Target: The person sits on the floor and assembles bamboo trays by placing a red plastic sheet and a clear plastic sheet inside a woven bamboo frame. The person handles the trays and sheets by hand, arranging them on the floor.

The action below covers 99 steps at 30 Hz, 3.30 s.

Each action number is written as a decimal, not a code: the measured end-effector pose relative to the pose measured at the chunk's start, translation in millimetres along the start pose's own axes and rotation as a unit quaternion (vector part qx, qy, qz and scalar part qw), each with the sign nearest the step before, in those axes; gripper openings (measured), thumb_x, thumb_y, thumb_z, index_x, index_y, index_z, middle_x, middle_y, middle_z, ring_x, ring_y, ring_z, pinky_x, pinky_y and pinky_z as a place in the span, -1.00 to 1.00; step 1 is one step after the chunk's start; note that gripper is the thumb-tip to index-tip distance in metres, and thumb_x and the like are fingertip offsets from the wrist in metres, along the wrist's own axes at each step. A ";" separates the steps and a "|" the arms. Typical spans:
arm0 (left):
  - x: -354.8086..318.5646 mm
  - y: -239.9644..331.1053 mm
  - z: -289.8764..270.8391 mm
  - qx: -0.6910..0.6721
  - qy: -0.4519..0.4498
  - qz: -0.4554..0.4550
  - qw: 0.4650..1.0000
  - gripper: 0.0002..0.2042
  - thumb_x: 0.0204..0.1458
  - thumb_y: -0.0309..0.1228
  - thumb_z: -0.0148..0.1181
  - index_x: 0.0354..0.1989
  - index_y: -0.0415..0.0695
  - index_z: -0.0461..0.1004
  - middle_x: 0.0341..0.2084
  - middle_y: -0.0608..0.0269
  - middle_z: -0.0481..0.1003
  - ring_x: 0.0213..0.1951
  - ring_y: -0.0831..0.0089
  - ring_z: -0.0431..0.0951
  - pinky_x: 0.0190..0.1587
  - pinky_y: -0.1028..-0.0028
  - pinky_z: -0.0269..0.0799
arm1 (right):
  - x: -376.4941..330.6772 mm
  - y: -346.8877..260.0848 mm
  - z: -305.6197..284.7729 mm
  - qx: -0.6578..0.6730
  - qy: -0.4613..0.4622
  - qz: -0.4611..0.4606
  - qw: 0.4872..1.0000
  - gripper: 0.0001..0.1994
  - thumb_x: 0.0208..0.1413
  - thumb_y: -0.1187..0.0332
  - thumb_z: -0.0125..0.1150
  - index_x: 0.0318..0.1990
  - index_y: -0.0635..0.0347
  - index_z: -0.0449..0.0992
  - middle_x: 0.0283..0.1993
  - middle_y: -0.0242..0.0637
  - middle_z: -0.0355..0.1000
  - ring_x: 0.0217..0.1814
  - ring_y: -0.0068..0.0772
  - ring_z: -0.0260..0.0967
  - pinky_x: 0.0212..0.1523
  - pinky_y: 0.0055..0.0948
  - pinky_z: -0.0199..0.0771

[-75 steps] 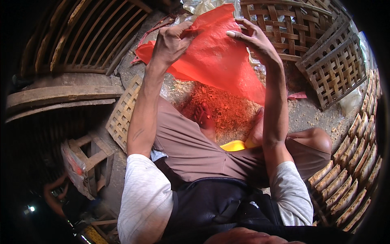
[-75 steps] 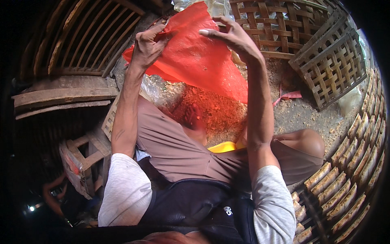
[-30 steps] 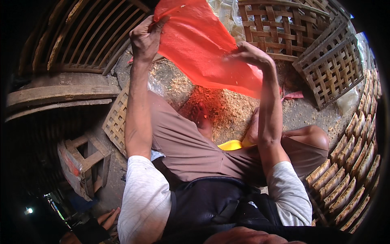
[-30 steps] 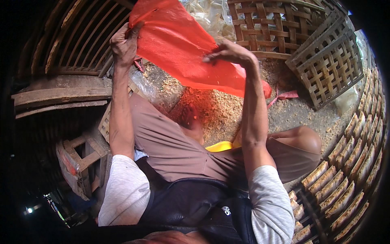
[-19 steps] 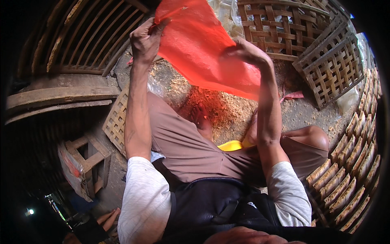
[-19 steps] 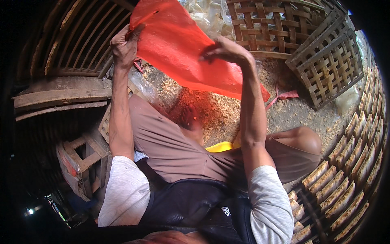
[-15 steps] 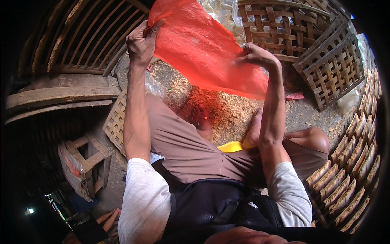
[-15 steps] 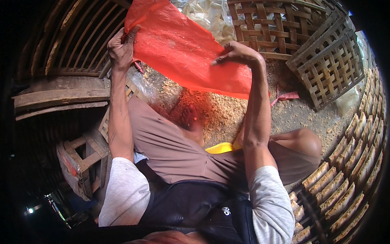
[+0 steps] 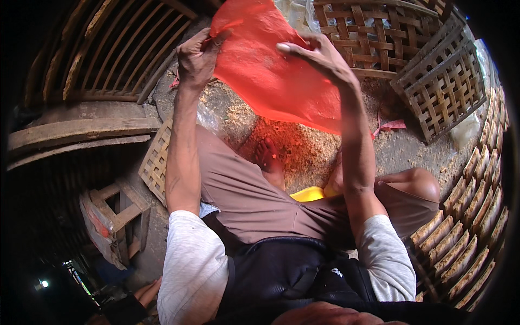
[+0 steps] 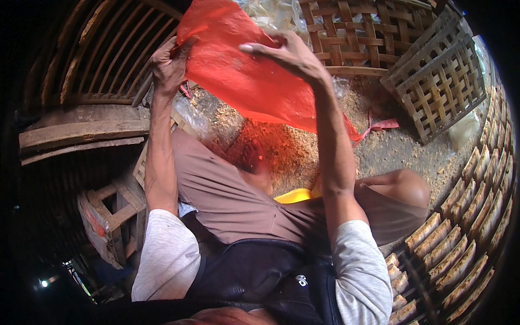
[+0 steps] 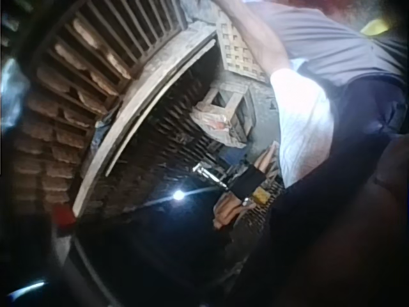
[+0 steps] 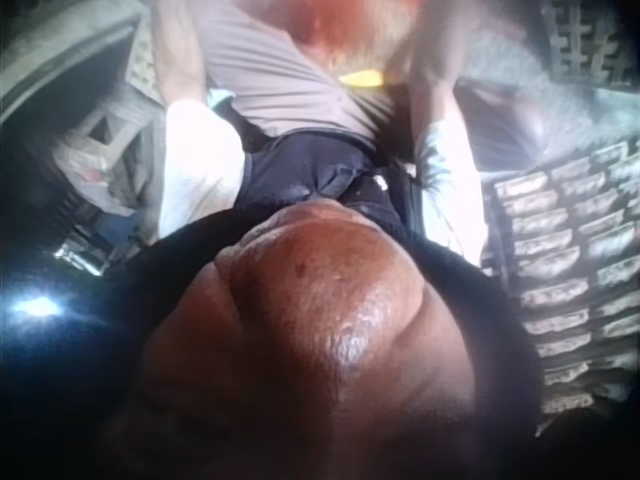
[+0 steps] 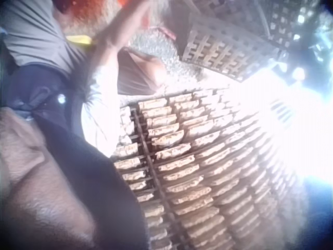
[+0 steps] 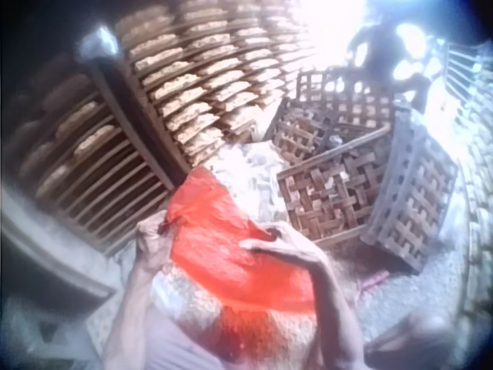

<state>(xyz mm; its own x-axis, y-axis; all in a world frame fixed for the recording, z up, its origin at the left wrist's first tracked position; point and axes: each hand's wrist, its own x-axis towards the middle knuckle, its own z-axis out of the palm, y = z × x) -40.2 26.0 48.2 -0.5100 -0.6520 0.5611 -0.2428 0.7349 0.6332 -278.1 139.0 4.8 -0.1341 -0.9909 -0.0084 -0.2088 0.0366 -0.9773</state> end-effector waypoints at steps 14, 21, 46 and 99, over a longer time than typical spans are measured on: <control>3.0 6.9 3.9 -0.053 -0.001 -0.012 0.999 -0.74 0.10 -0.26 0.29 -0.17 -0.20 0.61 -0.62 0.51 0.47 -0.55 0.77 0.31 -0.50 0.65 0.23 | 5.0 9.6 14.5 0.007 0.018 -0.073 0.997 -0.56 -0.03 0.10 0.43 -0.10 0.22 0.56 -0.32 -0.40 0.57 -0.30 -0.62 0.43 -0.17 -0.54 0.40; 2.2 4.9 -18.9 -0.019 0.094 0.011 0.995 -0.80 0.14 -0.32 0.26 -0.25 -0.23 0.59 -0.57 0.50 0.51 -0.51 0.79 0.31 -0.47 0.67 0.22 | 4.5 29.8 -26.4 -0.159 -0.184 0.069 0.967 -0.47 -0.16 0.05 0.50 -0.10 0.24 0.57 -0.30 -0.36 0.55 -0.25 -0.60 0.40 -0.13 -0.51 0.40; 4.5 -37.9 -70.9 0.182 0.353 0.011 0.918 -0.58 0.11 -0.11 0.24 -0.30 -0.35 0.58 -0.54 0.08 0.58 -0.54 0.43 0.50 -0.41 0.43 0.39 | 0.7 126.6 -90.3 -0.138 -0.012 0.018 0.990 -0.53 -0.07 0.16 0.42 -0.07 0.32 0.54 -0.26 -0.26 0.56 -0.23 -0.48 0.44 -0.11 -0.41 0.43; -258.8 -20.5 -133.7 -0.133 0.325 -0.372 0.859 -0.73 0.13 -0.34 0.22 -0.06 -0.22 0.51 -0.19 0.31 0.53 -0.24 0.57 0.52 -0.37 0.48 0.53 | 31.3 38.5 -90.4 0.118 0.141 -0.065 0.981 -0.62 0.23 0.35 0.10 0.10 0.47 0.39 0.13 -0.04 0.41 0.11 -0.12 0.44 0.17 -0.23 0.43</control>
<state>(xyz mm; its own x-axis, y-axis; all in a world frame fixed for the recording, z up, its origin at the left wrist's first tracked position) 207.1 154.7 -38.7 0.2953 -0.9527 0.0716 -0.0598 0.0564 0.9966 -377.9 121.1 -13.9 -0.3899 -0.9093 0.1455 -0.0166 -0.1511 -0.9884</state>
